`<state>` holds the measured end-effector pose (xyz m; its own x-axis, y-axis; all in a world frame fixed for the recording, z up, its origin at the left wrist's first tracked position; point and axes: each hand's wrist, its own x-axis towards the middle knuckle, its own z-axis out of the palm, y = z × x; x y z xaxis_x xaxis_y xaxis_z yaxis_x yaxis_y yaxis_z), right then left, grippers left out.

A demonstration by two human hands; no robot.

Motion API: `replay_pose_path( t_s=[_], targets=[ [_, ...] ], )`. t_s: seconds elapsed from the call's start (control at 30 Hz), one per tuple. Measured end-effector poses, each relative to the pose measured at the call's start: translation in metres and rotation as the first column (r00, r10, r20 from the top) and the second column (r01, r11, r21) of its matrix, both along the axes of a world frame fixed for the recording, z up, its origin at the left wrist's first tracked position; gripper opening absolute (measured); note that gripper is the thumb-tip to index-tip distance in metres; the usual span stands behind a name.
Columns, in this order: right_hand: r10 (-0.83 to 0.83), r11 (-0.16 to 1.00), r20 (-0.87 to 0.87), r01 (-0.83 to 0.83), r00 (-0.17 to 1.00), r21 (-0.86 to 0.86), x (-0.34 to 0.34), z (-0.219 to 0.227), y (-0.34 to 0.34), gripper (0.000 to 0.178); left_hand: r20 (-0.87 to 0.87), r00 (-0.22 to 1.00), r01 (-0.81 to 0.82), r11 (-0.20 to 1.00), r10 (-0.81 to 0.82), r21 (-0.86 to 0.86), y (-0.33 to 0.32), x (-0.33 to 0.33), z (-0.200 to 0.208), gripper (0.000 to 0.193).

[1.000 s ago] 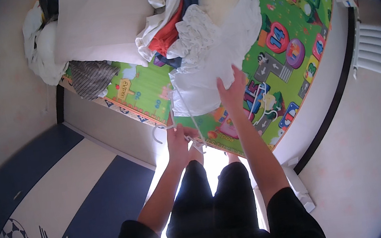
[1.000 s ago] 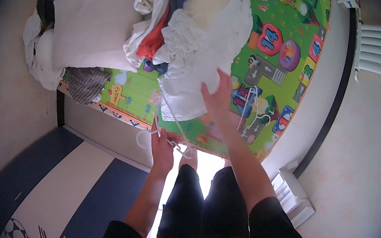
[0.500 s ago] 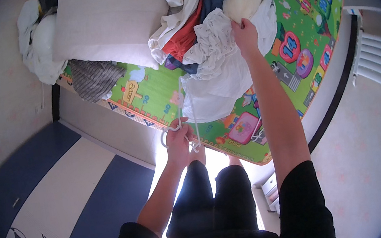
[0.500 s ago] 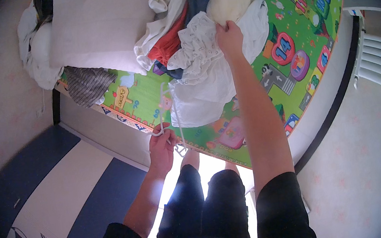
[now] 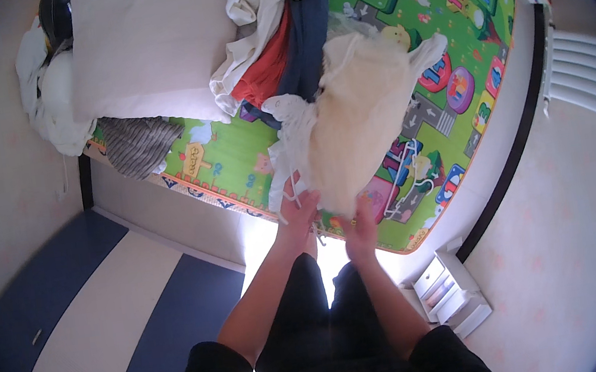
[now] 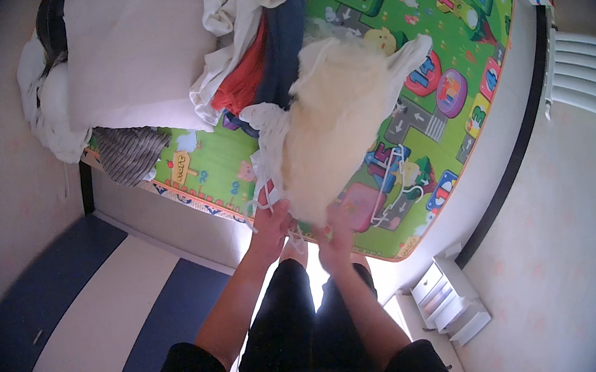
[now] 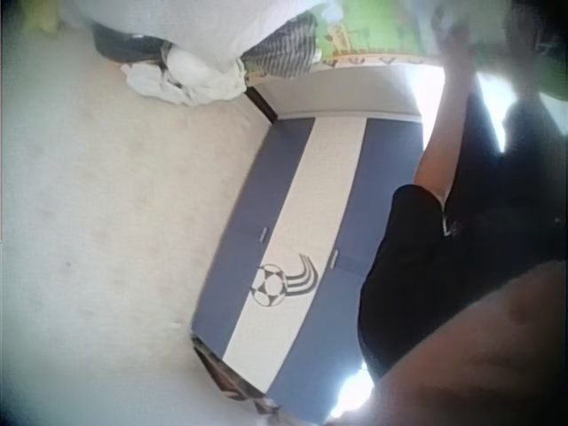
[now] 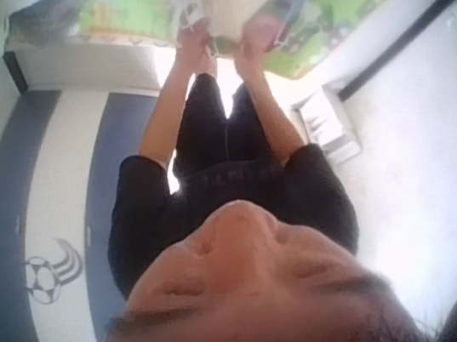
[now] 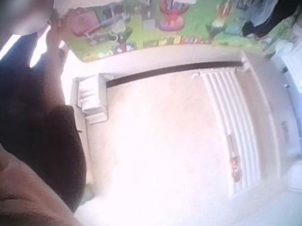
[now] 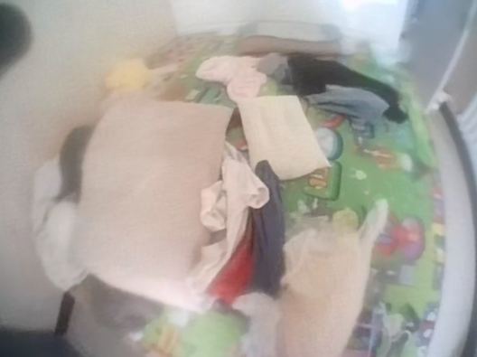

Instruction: The person organizes clothes by picking up items from a basket and a bed, placing some on hangers and into a cabinet, and folding others before putting them into a drawer.

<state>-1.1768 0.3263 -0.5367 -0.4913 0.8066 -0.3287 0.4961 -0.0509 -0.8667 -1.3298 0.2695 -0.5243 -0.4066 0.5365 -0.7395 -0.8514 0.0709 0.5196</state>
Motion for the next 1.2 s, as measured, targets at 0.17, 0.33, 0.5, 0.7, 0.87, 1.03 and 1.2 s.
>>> replay_pose_path(
  t_s=[0.17, 0.33, 0.5, 0.7, 0.87, 1.03, 1.2],
  targets=[
    [0.182, 0.978, -0.045, -0.185, 0.982, -0.094, 0.026, 0.013, -0.042, 0.038, -0.283, 0.945, 0.123, 0.98, -0.165, -0.159, -0.009, 0.017, -0.012, 0.06],
    [-0.139, 0.99, 0.121, 0.137, 0.983, 0.027, 0.025, 0.009, 0.003, 0.034, -0.532, 0.703, 0.265, 0.868, -0.472, -0.42, -0.041, 0.013, -0.014, 0.045],
    [-0.075, 0.897, 0.067, 0.038, 0.995, 0.44, -0.006, 0.024, 0.109, 0.028, -0.65, 0.433, 0.323, 0.781, -0.624, -0.534, -0.064, 0.007, -0.002, 0.043],
    [0.174, 0.982, 0.045, -0.176, 0.984, 0.065, -0.086, 0.001, 0.136, 0.058, -0.725, 0.25, 0.388, 0.753, -0.642, -0.532, -0.085, 0.012, 0.017, 0.036],
    [0.164, 0.985, 0.245, -0.172, 0.956, 0.012, -0.085, -0.025, 0.116, 0.059, -0.711, 0.368, 0.376, 0.795, -0.6, -0.476, -0.098, 0.022, 0.034, 0.04],
    [-0.188, 0.918, -0.01, 0.172, 0.982, -0.356, -0.012, 0.033, 0.101, 0.038, -0.686, 0.442, 0.376, 0.813, -0.578, -0.443, -0.097, 0.018, 0.052, 0.039],
    [-0.397, 0.89, -0.115, 0.351, 0.911, -0.292, 0.069, 0.136, 0.092, 0.026, -0.584, 0.563, 0.454, 0.809, -0.585, -0.372, -0.084, 0.016, 0.074, 0.043]
  ],
)
